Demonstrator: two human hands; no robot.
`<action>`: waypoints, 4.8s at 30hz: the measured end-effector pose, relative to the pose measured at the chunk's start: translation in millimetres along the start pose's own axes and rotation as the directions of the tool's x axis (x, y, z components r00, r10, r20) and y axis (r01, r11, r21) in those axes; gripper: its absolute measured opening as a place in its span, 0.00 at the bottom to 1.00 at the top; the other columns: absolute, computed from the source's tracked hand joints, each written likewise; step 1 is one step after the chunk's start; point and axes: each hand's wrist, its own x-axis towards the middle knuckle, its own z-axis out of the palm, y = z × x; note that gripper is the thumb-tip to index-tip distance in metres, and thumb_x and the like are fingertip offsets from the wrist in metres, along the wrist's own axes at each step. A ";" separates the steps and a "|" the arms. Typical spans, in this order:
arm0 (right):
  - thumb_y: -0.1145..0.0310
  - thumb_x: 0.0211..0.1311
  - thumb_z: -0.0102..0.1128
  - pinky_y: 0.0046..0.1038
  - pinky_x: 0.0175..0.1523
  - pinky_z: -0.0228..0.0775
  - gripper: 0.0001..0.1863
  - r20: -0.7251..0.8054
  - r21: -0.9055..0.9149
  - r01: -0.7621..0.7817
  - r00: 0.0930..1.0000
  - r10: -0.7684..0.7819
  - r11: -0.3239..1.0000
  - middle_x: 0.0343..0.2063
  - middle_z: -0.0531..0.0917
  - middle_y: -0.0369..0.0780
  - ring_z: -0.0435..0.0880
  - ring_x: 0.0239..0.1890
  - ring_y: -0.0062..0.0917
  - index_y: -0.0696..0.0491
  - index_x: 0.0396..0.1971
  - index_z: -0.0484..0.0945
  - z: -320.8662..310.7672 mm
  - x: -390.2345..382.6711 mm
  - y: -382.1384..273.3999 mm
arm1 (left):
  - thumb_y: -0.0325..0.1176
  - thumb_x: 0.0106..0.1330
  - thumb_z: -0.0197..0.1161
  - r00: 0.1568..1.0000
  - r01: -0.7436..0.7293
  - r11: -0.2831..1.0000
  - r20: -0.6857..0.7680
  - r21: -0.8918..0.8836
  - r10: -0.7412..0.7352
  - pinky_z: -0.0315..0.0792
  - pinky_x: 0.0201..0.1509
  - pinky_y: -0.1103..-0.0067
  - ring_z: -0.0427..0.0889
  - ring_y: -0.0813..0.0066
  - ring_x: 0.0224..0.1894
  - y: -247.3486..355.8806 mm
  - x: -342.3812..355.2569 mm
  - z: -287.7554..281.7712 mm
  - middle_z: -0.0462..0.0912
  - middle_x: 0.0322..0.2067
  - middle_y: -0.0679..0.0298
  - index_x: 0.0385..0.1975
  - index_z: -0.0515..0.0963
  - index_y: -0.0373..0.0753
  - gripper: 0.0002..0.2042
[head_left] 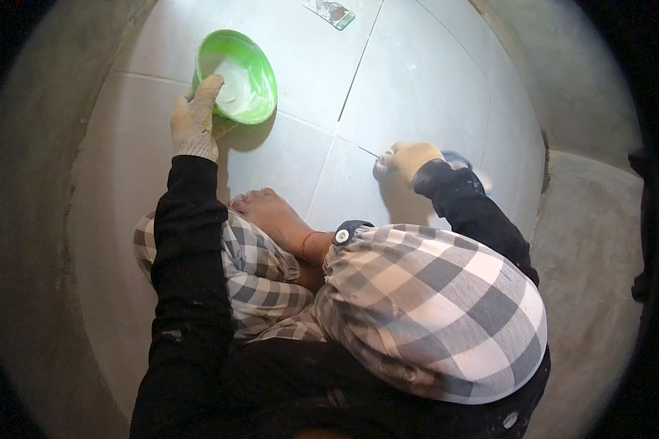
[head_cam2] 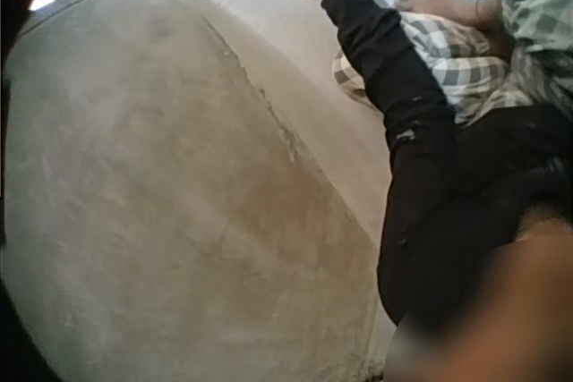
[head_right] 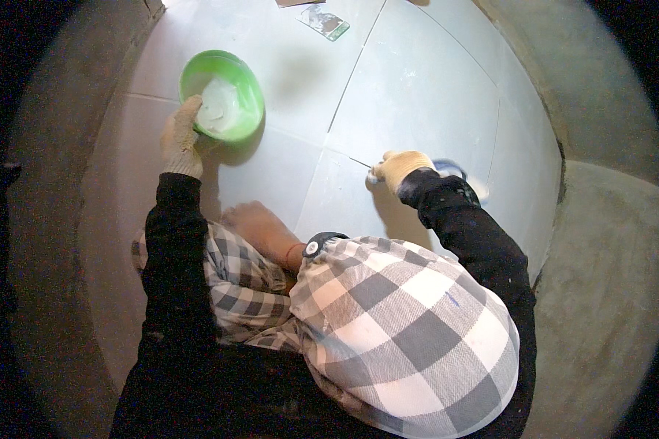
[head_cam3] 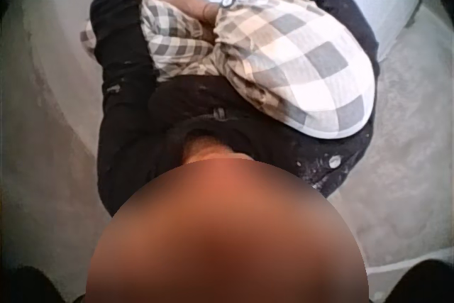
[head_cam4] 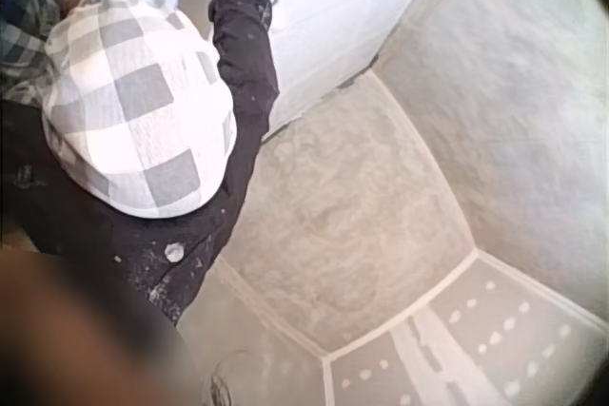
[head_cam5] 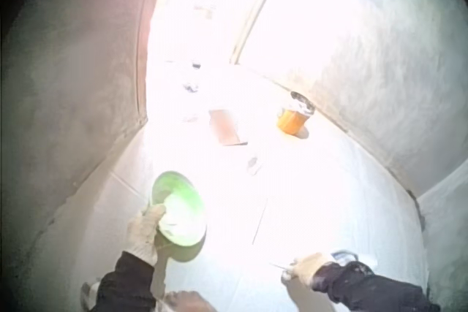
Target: The person scoops white grout from a green bowl and applies it to the gaps between floor tiles using a rubber float. They repeatedly smooth the grout along the tile seams.
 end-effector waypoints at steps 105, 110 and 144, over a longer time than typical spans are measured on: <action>0.71 0.49 0.68 0.28 0.50 0.77 0.25 -0.329 0.897 0.310 0.944 0.008 0.314 0.38 0.87 0.40 0.85 0.39 0.23 0.55 0.52 0.81 -73.4 -12.6 12.0 | 0.45 0.62 0.68 0.901 0.386 0.913 0.265 -0.131 -0.343 0.85 0.47 0.64 0.82 0.54 0.51 22.7 -9.7 -1.2 0.76 0.53 0.50 0.62 0.65 0.34 0.33; 0.66 0.54 0.60 0.34 0.51 0.77 0.25 -0.646 0.602 0.243 0.708 0.285 0.761 0.43 0.85 0.48 0.86 0.42 0.37 0.51 0.55 0.79 -93.3 -15.9 -21.0 | 0.32 0.64 0.67 0.846 0.393 0.901 0.458 -0.186 -0.274 0.85 0.48 0.65 0.82 0.61 0.51 4.8 -16.2 6.7 0.74 0.53 0.48 0.60 0.63 0.32 0.27; 0.59 0.51 0.69 0.30 0.49 0.75 0.23 0.064 0.845 -0.159 0.978 0.199 0.511 0.35 0.87 0.41 0.84 0.38 0.27 0.53 0.46 0.82 45.9 -47.5 41.9 | 0.29 0.63 0.69 0.925 0.153 0.988 0.355 -0.024 -0.134 0.83 0.46 0.70 0.81 0.64 0.50 -8.4 -28.4 27.4 0.74 0.54 0.50 0.66 0.54 0.34 0.35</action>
